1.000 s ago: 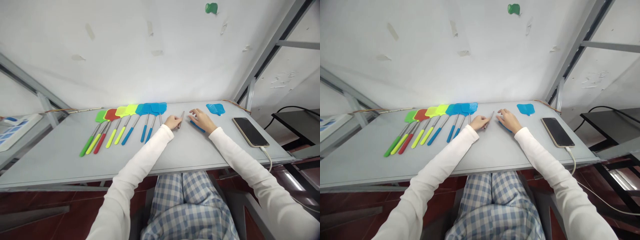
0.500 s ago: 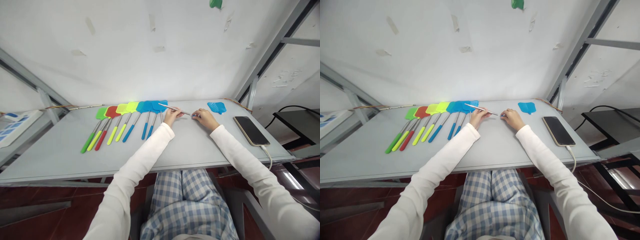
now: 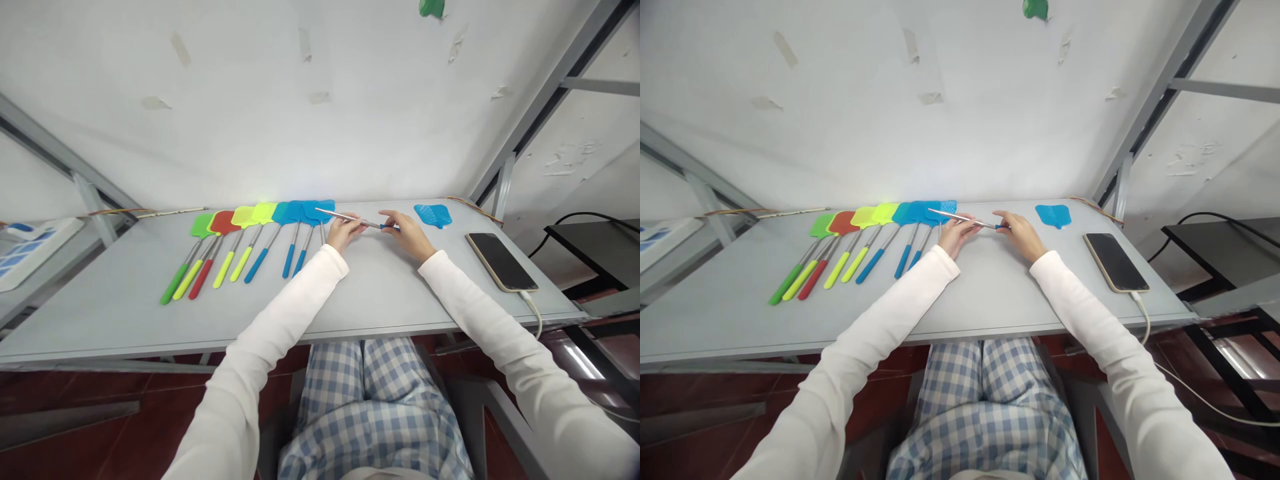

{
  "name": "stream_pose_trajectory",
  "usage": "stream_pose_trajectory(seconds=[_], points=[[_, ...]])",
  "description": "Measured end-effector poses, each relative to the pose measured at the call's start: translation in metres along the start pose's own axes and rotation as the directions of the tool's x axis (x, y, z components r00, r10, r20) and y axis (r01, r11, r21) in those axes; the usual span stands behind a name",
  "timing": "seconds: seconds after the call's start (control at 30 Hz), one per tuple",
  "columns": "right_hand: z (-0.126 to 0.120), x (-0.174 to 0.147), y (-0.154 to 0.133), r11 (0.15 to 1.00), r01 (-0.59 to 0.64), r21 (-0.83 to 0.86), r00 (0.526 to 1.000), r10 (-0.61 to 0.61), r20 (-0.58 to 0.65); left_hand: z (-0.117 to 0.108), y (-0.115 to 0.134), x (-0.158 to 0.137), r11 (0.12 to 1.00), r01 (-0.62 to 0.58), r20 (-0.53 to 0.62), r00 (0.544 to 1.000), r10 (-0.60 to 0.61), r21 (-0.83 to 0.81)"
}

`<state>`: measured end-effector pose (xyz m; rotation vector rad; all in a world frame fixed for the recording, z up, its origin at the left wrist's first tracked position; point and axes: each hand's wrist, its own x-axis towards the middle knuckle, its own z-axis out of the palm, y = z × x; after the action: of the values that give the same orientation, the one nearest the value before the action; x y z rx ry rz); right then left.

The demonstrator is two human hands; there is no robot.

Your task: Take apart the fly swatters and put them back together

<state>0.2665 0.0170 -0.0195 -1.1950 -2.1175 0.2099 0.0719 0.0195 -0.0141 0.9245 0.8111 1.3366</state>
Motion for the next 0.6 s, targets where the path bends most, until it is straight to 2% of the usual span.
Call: stream_pose_trajectory(seconds=[0.2,0.3,0.4,0.6], points=[[0.000,-0.001,-0.007,1.000,-0.005,0.005,1.000,0.005,0.010,0.001,0.001,-0.001,0.999,0.016,0.023,1.000,-0.016,0.028],[0.004,-0.002,-0.011,0.998,0.023,0.052,1.000,-0.022,-0.014,0.001,-0.005,-0.001,0.992,-0.022,0.127,0.992,0.006,0.126],[0.008,-0.004,-0.014,0.995,0.030,0.098,0.998,-0.025,-0.051,0.004,-0.012,-0.003,0.972,-0.028,0.255,0.966,-0.033,0.232],[0.011,-0.003,-0.014,0.987,0.057,0.150,0.983,-0.029,-0.181,0.009,-0.009,-0.009,0.964,-0.012,0.320,0.944,-0.076,0.266]])
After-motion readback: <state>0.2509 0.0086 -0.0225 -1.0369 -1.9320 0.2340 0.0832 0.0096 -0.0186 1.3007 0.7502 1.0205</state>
